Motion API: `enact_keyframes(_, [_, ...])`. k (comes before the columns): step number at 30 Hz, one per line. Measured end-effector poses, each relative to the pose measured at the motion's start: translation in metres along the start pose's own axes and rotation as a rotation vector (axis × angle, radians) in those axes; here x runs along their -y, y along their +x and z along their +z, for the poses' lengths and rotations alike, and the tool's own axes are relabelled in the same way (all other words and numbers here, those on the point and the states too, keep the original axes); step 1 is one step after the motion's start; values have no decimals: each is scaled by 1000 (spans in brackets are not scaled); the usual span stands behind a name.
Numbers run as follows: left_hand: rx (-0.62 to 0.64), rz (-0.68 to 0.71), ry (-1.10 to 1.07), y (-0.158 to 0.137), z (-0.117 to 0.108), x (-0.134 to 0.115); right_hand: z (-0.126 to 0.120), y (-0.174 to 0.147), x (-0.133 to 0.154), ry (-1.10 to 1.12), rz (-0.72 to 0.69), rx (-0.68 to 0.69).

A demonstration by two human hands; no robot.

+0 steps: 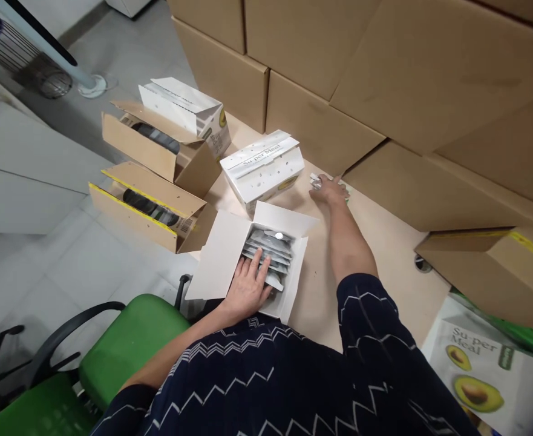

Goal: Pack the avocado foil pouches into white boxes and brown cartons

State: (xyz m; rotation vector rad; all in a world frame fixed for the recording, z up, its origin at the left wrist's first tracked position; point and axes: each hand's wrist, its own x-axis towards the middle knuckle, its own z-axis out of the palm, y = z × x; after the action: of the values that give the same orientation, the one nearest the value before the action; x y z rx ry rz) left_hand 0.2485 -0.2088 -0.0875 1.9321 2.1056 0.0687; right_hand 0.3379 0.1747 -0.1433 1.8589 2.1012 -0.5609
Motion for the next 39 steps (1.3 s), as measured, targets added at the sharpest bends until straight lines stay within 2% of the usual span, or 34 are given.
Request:
enact_keyframes(4, [9, -5, -6, 2, -1, 0, 10, -44, -22, -44, -147, -17])
enact_keyframes(9, [-1, 10, -9, 4, -2, 0, 61, -121, -61, -163, -194, 5])
enact_keyframes(13, [-23, 32, -33, 5, 0, 1, 103, -180, -94, -60, -248, -73])
enact_keyframes(16, [-54, 45, -92, 5, 2, 4, 114, -205, -116, 54, -275, -95])
enact_keyframes(20, [-110, 65, -228, -2, -3, 10, 97, -220, -138, 299, -231, -129])
enact_keyframes(24, [-194, 88, -379, -19, -13, 13, 52, -250, -140, 670, -149, -327])
enact_keyframes(27, [-288, 106, -434, -30, -17, 17, 16, -288, -125, 905, -217, -524])
enact_keyframes(29, [-309, 116, -434, -34, -16, 19, 0, -311, -111, 1018, -301, -599])
enact_keyframes(31, [-300, 118, -412, -35, -14, 21, -9, -328, -95, 1084, -418, -546])
enact_keyframes(34, [-272, 116, -353, -34, -11, 21, -9, -339, -72, 1073, -648, -286])
enact_keyframes(36, [-250, 114, -301, -32, -9, 18, -5, -339, -59, 992, -772, -155])
enact_keyframes(39, [-219, 122, -202, -31, -8, 12, 1, -335, -48, 772, -865, -111])
